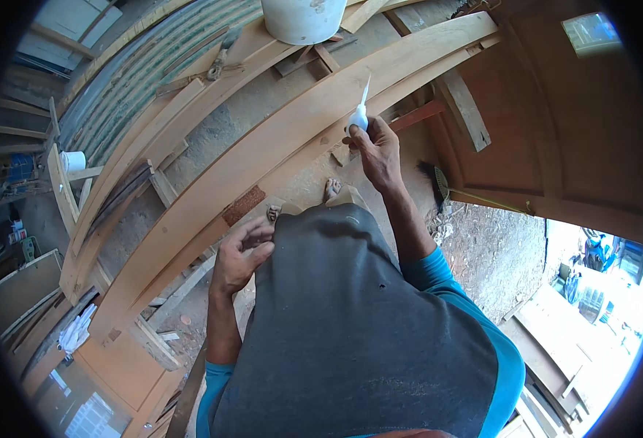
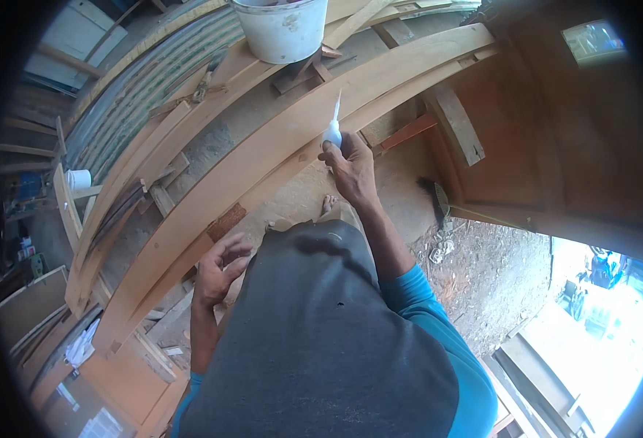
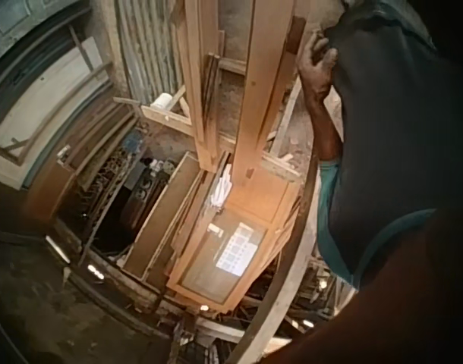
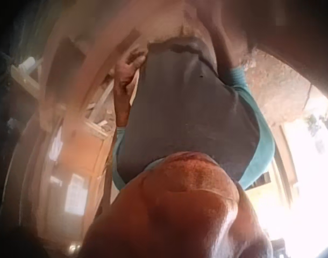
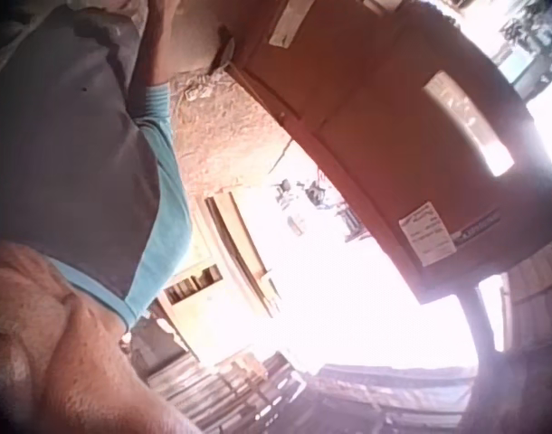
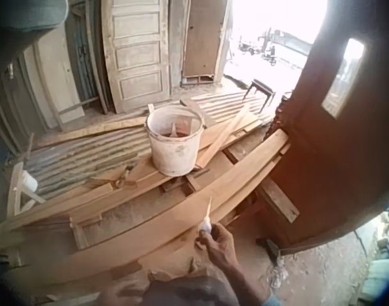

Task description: The person applies adhesive to a wooden door frame component and uses a wooden strip to spread it, then places a small wooden piece into a cutout and applies more adhesive.

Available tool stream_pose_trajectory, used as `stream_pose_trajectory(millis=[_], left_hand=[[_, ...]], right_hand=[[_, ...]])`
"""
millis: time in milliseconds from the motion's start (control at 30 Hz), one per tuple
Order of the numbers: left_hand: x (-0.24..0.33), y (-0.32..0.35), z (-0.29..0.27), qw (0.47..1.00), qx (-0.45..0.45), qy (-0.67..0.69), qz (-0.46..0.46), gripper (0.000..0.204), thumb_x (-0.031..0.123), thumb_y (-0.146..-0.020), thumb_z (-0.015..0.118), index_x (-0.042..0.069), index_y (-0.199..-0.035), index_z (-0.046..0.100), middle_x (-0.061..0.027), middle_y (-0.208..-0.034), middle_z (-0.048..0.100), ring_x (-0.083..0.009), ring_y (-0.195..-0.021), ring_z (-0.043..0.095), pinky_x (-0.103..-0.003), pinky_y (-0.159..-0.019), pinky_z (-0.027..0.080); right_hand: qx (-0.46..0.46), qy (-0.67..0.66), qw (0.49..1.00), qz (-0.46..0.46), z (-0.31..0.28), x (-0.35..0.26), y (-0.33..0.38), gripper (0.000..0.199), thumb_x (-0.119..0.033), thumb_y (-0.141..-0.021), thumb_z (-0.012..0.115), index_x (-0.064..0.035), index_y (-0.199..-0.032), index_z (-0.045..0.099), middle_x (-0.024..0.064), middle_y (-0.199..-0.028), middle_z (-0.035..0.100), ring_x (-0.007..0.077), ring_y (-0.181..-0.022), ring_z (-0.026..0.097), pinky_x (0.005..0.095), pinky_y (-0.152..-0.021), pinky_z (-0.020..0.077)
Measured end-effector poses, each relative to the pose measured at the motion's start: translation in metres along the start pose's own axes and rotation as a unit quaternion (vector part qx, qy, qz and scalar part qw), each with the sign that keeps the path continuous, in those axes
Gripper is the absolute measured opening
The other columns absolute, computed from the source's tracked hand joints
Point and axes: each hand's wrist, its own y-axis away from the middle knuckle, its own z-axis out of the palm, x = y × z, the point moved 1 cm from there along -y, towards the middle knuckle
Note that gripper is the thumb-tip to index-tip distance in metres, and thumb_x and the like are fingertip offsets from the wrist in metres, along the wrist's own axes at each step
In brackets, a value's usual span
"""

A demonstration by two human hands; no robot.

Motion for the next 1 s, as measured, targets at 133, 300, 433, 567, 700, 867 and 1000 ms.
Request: stream_pose_trajectory(millis=[133,300,433,567,700,867,1000], left_hand=[[0.048,-0.062,0.05,0.894,0.13,-0.354,0.242,0.079,0.024,-0.086,0.088,0.0,-0.153,0.055,-0.0244,-0.146,0.065,-0.0406,-0.135,0.062,-0.049,-0.118,0.047],[0.025,-0.185,0.093,0.762,0.205,-0.541,0.29,0.095,0.02,-0.081,0.083,0.008,-0.165,0.04,-0.035,-0.169,0.027,-0.0557,-0.158,0.023,-0.07,-0.128,0.017],[0.054,-0.22,0.113,0.789,0.171,-0.555,0.202,0.097,0.02,-0.085,0.077,0.003,-0.169,0.031,-0.0467,-0.169,0.014,-0.0648,-0.158,0.014,-0.077,-0.127,0.008],[0.057,-0.233,0.131,0.695,0.206,-0.677,0.128,0.097,0.04,-0.095,0.064,0.01,-0.175,0.018,-0.0429,-0.172,0.015,-0.0617,-0.158,0.02,-0.075,-0.127,0.008],[0.049,-0.238,0.136,0.661,0.239,-0.693,0.16,0.091,0.041,-0.098,0.059,0.011,-0.175,0.02,-0.0421,-0.171,0.02,-0.0587,-0.157,0.027,-0.074,-0.126,0.016],[0.043,-0.237,0.132,0.657,0.277,-0.679,0.177,0.088,0.042,-0.098,0.06,0.012,-0.173,0.026,-0.0459,-0.168,0.021,-0.0575,-0.155,0.032,-0.073,-0.125,0.022],[0.038,-0.244,0.134,0.66,0.279,-0.668,0.201,0.091,0.043,-0.094,0.066,0.012,-0.172,0.031,-0.0476,-0.166,0.022,-0.0579,-0.153,0.034,-0.072,-0.124,0.025]], right_hand=[[0.033,-0.021,0.999,-0.017,-0.017,-0.005,0.007,0.03,-0.019,-0.106,0.068,0.0059,-0.123,0.067,0.0097,-0.102,0.073,0.0161,-0.09,0.072,0.0306,-0.081,0.057],[0.056,-0.019,0.998,-0.002,-0.073,0.006,0.021,0.029,-0.017,-0.108,0.065,0.003,-0.13,0.067,0.0076,-0.114,0.071,0.0159,-0.098,0.071,0.0316,-0.091,0.0599],[0.072,-0.001,0.997,-0.005,-0.118,0.026,0.013,0.034,-0.022,-0.108,0.068,0.0008,-0.134,0.067,0.0059,-0.11,0.07,0.0147,-0.098,0.069,0.0278,-0.082,0.0564],[0.055,-0.014,0.998,-0.023,-0.135,0.022,-0.01,0.037,-0.026,-0.106,0.073,-0.0013,-0.133,0.069,0.0047,-0.11,0.071,0.0147,-0.096,0.068,0.0278,-0.074,0.0514],[0.041,0.034,0.998,-0.019,-0.141,0.016,-0.028,0.038,-0.029,-0.105,0.074,-0.0012,-0.13,0.07,0.0071,-0.112,0.071,0.0168,-0.1,0.069,0.0293,-0.081,0.0564],[0.021,0.058,0.998,0.008,-0.115,0.012,-0.022,0.04,-0.03,-0.106,0.074,0.0001,-0.132,0.069,0.0085,-0.113,0.071,0.0189,-0.1,0.07,0.0304,-0.083,0.0573],[0.012,0.073,0.997,0.017,-0.106,0.003,-0.004,0.038,-0.027,-0.106,0.073,0.0006,-0.132,0.068,0.013,-0.114,0.071,0.0231,-0.1,0.073,0.031,-0.082,0.0633]])
